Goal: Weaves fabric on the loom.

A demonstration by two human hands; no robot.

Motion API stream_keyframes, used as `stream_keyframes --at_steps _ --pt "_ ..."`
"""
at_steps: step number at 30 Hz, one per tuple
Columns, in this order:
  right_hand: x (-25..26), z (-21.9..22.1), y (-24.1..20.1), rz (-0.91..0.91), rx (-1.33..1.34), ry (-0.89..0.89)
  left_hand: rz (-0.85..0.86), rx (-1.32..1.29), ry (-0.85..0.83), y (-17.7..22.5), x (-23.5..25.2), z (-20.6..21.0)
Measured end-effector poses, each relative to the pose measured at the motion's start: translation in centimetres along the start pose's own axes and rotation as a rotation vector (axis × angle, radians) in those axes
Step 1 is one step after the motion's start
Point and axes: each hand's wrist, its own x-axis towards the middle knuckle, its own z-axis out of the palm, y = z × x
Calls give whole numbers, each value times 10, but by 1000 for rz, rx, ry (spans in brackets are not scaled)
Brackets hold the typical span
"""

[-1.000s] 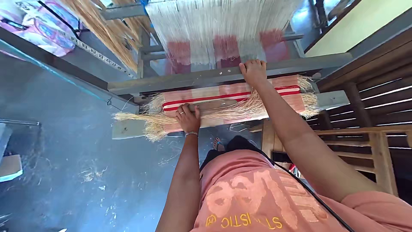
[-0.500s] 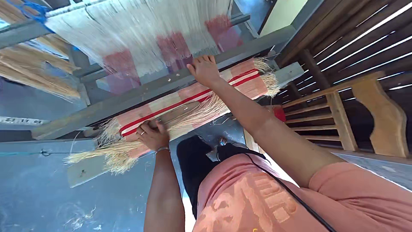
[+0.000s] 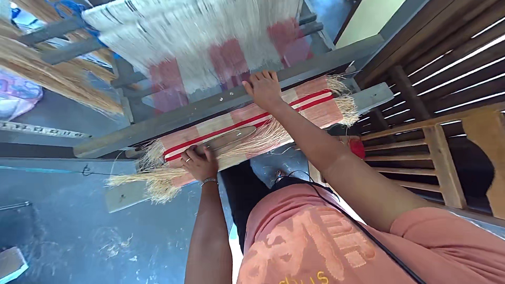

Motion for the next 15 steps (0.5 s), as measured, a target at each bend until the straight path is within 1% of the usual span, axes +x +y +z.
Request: stream_keyframes --at_steps 6,11,13,15 --pt "15 11 3 0 -44 52 2 -10 24 -3 -2 6" --pt "49 7 3 28 -25 -45 6 -2 4 -3 -2 5" --pt "49 4 4 16 -9 -60 9 -3 -3 -4 -1 5" --pt "33 -2 4 6 8 -69 20 -4 0 -4 -2 5"
